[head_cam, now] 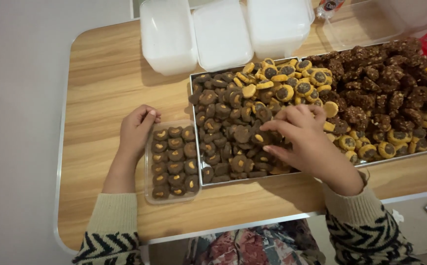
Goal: Arranging small chocolate cookies from a large tray into a smaller plastic container for packaging.
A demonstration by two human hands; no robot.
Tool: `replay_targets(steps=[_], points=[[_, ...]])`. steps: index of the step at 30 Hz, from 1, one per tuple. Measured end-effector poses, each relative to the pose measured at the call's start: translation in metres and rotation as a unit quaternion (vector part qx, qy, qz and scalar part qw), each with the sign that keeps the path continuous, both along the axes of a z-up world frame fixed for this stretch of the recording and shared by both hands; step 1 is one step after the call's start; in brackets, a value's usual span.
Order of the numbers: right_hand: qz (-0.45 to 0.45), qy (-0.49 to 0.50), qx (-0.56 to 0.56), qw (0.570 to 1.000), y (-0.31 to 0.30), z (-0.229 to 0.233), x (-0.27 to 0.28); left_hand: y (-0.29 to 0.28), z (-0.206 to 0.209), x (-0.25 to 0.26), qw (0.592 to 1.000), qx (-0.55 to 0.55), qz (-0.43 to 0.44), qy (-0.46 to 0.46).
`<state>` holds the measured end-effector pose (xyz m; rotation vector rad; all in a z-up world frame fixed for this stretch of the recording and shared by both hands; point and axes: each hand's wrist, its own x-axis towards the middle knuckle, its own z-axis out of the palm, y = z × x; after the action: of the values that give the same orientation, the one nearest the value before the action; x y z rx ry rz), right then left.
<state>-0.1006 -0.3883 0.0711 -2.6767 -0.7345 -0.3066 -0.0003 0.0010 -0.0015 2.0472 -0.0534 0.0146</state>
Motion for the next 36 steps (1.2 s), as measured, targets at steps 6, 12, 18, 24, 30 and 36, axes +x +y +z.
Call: replay_targets(steps=[6,12,18,24,30,36], points=[[-0.025,0.020,-0.003,0.999,0.002,-0.010,0.004,0.012,-0.020,0.007,0.999,-0.019,-0.030,-0.041],[-0.037,0.016,-0.009,0.999,0.003,-0.013,0.006,0.012,-0.018,0.006,0.999,-0.014,-0.031,-0.037],[-0.045,0.007,-0.011,0.999,0.004,-0.016,0.005,0.009,-0.012,0.004,0.999,-0.010,-0.029,-0.038],[-0.035,0.003,0.002,0.999,0.006,-0.011,0.005,0.011,-0.022,0.008,0.999,-0.014,-0.024,-0.040],[-0.039,-0.006,0.021,0.999,0.005,-0.011,0.005,0.009,-0.017,0.006,0.999,-0.016,-0.024,-0.039],[-0.024,-0.009,0.078,0.997,0.008,0.001,0.003,0.008,-0.014,0.005,0.999,-0.007,-0.023,-0.038]])
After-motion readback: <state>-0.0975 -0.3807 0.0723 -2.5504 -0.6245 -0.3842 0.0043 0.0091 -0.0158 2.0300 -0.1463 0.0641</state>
